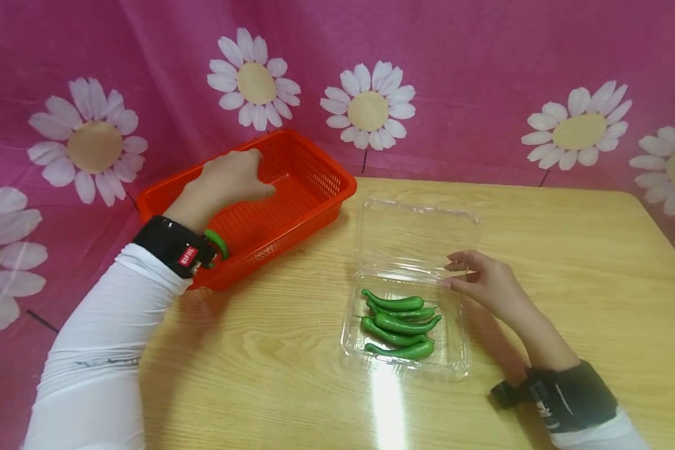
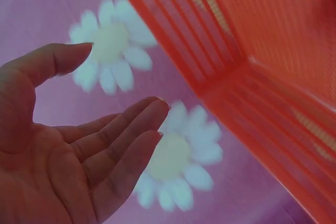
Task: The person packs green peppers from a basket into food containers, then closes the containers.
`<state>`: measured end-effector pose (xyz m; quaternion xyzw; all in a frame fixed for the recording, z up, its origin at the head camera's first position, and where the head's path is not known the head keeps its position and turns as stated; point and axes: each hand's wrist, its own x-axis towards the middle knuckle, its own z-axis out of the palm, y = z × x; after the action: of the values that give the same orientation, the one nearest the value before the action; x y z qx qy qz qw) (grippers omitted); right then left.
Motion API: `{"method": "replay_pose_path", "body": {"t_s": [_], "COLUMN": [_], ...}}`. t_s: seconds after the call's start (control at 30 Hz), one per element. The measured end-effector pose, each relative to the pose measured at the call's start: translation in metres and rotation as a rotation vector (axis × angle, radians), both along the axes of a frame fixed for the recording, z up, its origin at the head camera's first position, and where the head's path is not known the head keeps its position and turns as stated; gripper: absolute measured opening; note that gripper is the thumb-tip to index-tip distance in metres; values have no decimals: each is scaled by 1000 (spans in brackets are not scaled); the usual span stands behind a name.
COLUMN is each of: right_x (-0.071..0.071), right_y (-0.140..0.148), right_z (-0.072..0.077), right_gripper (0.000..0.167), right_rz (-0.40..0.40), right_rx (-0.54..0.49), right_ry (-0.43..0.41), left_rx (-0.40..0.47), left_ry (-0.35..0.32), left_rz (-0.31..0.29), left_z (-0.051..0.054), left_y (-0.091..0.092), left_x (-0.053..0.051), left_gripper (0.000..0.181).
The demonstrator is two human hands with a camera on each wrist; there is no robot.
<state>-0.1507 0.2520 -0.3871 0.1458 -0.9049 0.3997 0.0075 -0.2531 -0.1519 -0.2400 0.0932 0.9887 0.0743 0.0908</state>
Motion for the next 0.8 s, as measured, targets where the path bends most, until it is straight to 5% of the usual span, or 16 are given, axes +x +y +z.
{"method": "replay_pose_path", "body": {"t_s": [0.23,0.57,0.8], "right_x": [1,1,2], "right_y": [1,-1,0], "right_z": [4,0,1], "right_gripper": [45,44,45], "right_rz": [10,3,-9], "right_rx": [0,0,3], "right_ry": [-5,13,14], "left_rx": [55,58,9], "left_ry": [-19,-193,-283], "left_rz": [94,176,223], "left_z": [6,-23,-30], "left_y": [-39,-62,-74], "left_x": [-10,-11,-15], "left_gripper": [37,40,50]}}
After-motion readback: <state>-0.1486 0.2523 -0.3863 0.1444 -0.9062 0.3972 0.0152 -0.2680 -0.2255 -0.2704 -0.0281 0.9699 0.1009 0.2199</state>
